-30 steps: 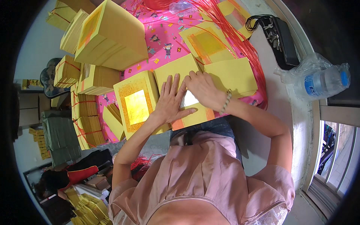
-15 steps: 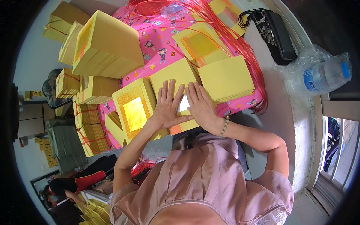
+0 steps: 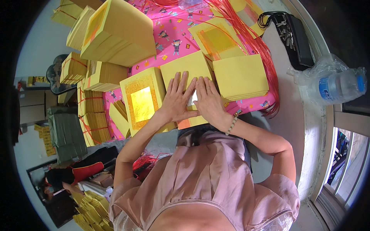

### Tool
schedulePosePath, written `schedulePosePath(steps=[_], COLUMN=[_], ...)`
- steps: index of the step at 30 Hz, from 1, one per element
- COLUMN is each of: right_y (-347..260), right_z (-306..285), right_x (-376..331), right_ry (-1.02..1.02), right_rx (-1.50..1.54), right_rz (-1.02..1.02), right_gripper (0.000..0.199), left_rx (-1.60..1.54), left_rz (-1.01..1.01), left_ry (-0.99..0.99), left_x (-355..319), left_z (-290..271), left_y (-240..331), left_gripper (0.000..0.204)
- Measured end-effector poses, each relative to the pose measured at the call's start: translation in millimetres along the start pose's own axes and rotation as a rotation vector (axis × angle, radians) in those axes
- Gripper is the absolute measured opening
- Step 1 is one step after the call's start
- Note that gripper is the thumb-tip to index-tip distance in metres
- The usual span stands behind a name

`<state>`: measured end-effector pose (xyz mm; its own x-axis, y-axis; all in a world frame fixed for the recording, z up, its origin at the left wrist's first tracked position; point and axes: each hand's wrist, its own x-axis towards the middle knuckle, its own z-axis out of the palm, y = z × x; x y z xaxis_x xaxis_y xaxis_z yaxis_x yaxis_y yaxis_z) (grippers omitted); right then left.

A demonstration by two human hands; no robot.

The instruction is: The recorder is manually stacking sheets of gold and silver leaf paper on a table.

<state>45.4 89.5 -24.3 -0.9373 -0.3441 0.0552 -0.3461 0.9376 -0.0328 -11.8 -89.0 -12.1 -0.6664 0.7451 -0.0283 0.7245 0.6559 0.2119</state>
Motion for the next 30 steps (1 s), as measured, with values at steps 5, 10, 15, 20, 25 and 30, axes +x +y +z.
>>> schedulePosePath(steps=[5, 10, 15, 20, 25, 30], right_y=[5.7, 2.3, 4.0, 4.6, 3.3, 4.5], right_z=[5.8, -1.6, 0.0, 0.8, 1.8, -3.5], right_x=[2.0, 5.0, 8.2, 8.0, 5.5, 8.7], right_ry=[0.050, 0.119, 0.111, 0.086, 0.155, 0.117], right_rx=[0.035, 0.051, -0.015, -0.021, -0.049, -0.124], right_rz=[-0.022, -0.046, -0.075, -0.080, -0.114, -0.136], right_gripper=[0.068, 0.061, 0.061, 0.060, 0.057, 0.055], left_rx=[0.169, 0.259, 0.288, 0.292, 0.283, 0.263], left_rz=[-0.041, -0.207, -0.201, -0.217, -0.197, -0.175], left_ry=[0.080, -0.085, -0.059, -0.091, -0.082, -0.010], left_x=[-18.6, -31.6, -32.7, -33.1, -34.9, -36.2], left_z=[-12.0, -14.6, -6.4, -13.5, -7.5, -3.3], left_y=[24.1, 36.6, 36.3, 36.6, 36.7, 34.7], left_gripper=[0.111, 0.113, 0.109, 0.106, 0.104, 0.103])
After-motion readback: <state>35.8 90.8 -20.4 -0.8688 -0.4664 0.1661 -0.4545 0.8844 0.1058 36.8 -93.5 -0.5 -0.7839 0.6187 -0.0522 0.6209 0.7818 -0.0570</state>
